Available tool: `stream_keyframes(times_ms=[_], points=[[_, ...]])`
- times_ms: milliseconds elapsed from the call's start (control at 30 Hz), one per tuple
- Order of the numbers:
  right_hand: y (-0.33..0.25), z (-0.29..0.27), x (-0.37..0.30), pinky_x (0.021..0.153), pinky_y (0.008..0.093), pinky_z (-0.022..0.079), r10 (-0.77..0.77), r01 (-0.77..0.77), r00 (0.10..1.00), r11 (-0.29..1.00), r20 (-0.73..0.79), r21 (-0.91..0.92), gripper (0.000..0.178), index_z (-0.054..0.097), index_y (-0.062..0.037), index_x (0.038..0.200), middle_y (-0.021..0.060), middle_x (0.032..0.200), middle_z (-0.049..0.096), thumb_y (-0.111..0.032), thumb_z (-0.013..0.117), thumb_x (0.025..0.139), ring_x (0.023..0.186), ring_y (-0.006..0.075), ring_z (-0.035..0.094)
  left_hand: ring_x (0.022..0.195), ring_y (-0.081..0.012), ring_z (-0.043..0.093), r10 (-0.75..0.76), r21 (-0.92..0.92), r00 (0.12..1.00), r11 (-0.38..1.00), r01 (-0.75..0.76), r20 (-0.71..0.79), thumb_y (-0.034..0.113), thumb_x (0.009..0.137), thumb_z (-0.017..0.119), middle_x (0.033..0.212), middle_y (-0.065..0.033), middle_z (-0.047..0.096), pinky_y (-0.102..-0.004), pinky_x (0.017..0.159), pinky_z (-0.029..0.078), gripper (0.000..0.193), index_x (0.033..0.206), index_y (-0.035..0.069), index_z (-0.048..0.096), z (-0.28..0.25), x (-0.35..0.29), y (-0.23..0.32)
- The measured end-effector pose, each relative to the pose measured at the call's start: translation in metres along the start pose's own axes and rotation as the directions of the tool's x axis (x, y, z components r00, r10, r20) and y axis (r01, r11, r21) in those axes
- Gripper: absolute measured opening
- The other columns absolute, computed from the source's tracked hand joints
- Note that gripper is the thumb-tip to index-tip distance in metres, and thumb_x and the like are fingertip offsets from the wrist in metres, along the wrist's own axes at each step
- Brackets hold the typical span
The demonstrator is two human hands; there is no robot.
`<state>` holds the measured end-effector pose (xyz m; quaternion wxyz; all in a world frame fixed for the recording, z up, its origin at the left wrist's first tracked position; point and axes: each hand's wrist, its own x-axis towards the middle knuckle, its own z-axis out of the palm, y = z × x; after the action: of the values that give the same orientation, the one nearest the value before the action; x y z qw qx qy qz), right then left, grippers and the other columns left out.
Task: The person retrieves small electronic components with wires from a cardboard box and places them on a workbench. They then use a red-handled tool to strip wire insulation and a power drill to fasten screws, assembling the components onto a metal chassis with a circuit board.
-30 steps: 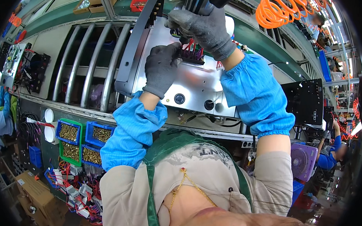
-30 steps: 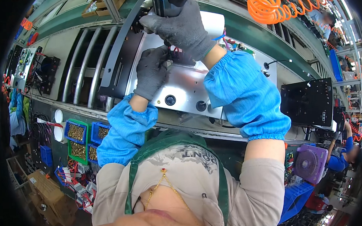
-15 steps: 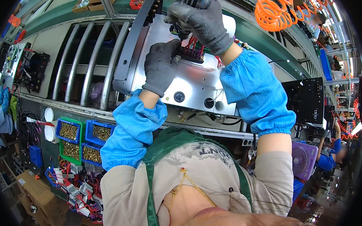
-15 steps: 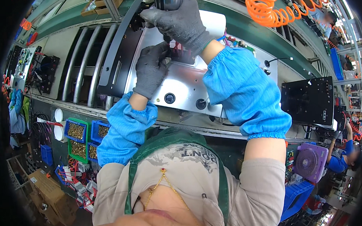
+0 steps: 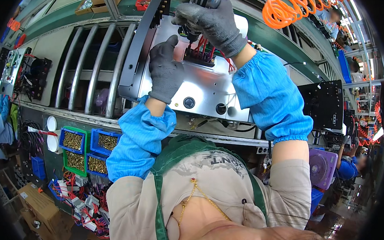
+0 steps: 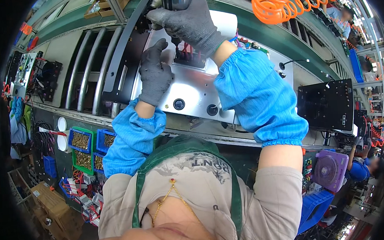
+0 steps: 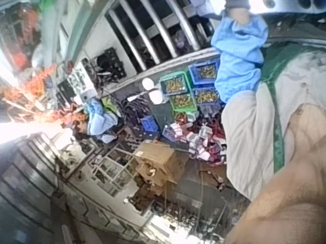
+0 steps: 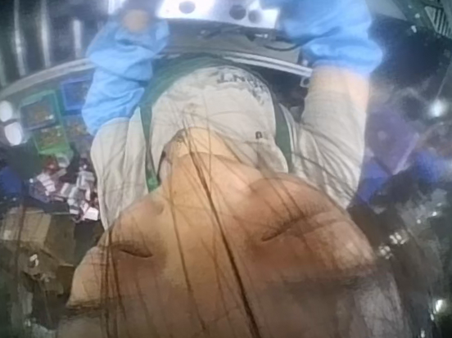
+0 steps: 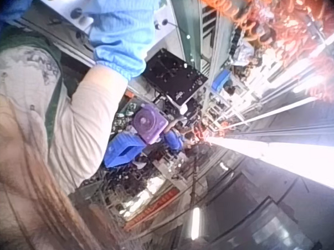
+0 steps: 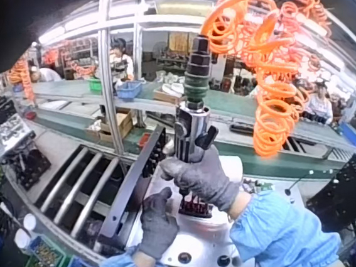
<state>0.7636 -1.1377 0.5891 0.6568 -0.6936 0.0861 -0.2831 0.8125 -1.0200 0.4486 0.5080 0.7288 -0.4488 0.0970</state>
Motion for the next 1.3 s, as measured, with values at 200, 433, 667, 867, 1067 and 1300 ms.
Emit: stream_keyframes(times_ms=[200, 433, 667, 867, 1067, 1300], points=[[-0.014, 0.000, -0.002, 0.045, 0.0227, 0.044, 0.132, -0.133, 0.991, 0.984, -0.012, -0.119, 0.026, 0.057, -0.0039, 0.092, 0.0029, 0.070, 0.062, -0.011, 0.072, 0.072, 0.054, 0.0091, 0.056, 0.106, -0.0306, 0.052, -0.037, 0.062, 0.999, 0.997, 0.036, 0.008, -0.004, 0.069, 0.047, 0.114, -0.0128, 0.057, -0.0390, 0.093, 0.044, 0.055, 0.123, 0.006, 0.051, 0.001, 0.000, 0.003], [-0.047, -0.028, -0.017, 0.061, 0.0240, 0.053, 0.048, -0.031, 0.975, 0.996, 0.216, -0.083, 0.021, 0.063, 0.0021, 0.089, 0.0101, 0.071, 0.065, -0.017, 0.066, 0.081, 0.068, 0.0137, 0.066, 0.105, -0.0336, 0.048, -0.047, 0.068, 0.998, 0.997, 0.044, 0.045, -0.004, 0.068, 0.048, 0.110, -0.0149, 0.051, -0.0414, 0.092, 0.041, 0.063, 0.128, 0.014, 0.048, 0.001, -0.002, 0.000], [-0.023, -0.051, -0.059, 0.054, 0.0262, 0.050, -0.101, 0.047, 0.973, 0.967, -0.209, -0.252, 0.020, 0.062, -0.0023, 0.084, 0.0042, 0.074, 0.065, -0.011, 0.075, 0.071, 0.064, 0.0099, 0.061, 0.106, -0.0346, 0.049, -0.046, 0.050, 0.986, 0.998, 0.039, 0.162, 0.001, 0.070, 0.048, 0.117, -0.0177, 0.046, -0.0428, 0.092, 0.041, 0.058, 0.125, 0.018, 0.052, 0.005, -0.004, 0.006], [-0.011, -0.059, -0.059, 0.057, 0.0239, 0.047, -0.066, 0.020, 0.980, 0.971, -0.187, -0.239, 0.020, 0.063, 0.0009, 0.089, 0.0056, 0.076, 0.065, -0.011, 0.073, 0.076, 0.065, 0.0100, 0.059, 0.112, -0.0329, 0.046, 0.084, 0.079, 0.979, 0.992, -0.101, 0.187, 0.014, 0.075, 0.055, 0.113, -0.0085, 0.061, -0.0416, 0.096, 0.037, 0.043, 0.118, 0.014, 0.058, -0.003, 0.004, 0.011], [-0.015, -0.062, -0.065, 0.052, 0.0207, 0.040, -0.213, 0.159, 0.972, 0.907, -0.099, -0.389, 0.015, 0.068, 0.0036, 0.087, 0.0052, 0.073, 0.062, -0.010, 0.064, 0.085, 0.060, 0.0079, 0.056, 0.113, -0.0314, 0.046, 0.064, 0.115, 0.973, 0.989, -0.091, 0.220, 0.028, 0.077, 0.061, 0.117, -0.0068, 0.060, -0.0408, 0.099, 0.035, 0.042, 0.117, 0.013, 0.058, -0.005, 0.005, 0.021], [-0.010, -0.064, -0.057, 0.061, 0.0258, 0.053, -0.033, 0.001, 0.991, 0.972, -0.129, -0.235, 0.029, 0.062, -0.0006, 0.095, 0.0067, 0.081, 0.067, -0.012, 0.077, 0.073, 0.070, 0.0121, 0.064, 0.113, -0.0306, 0.046, 0.067, 0.100, 0.971, 0.991, -0.092, 0.231, 0.029, 0.077, 0.063, 0.118, -0.0065, 0.060, -0.0415, 0.098, 0.036, 0.042, 0.116, 0.012, 0.059, -0.004, 0.004, 0.018]])
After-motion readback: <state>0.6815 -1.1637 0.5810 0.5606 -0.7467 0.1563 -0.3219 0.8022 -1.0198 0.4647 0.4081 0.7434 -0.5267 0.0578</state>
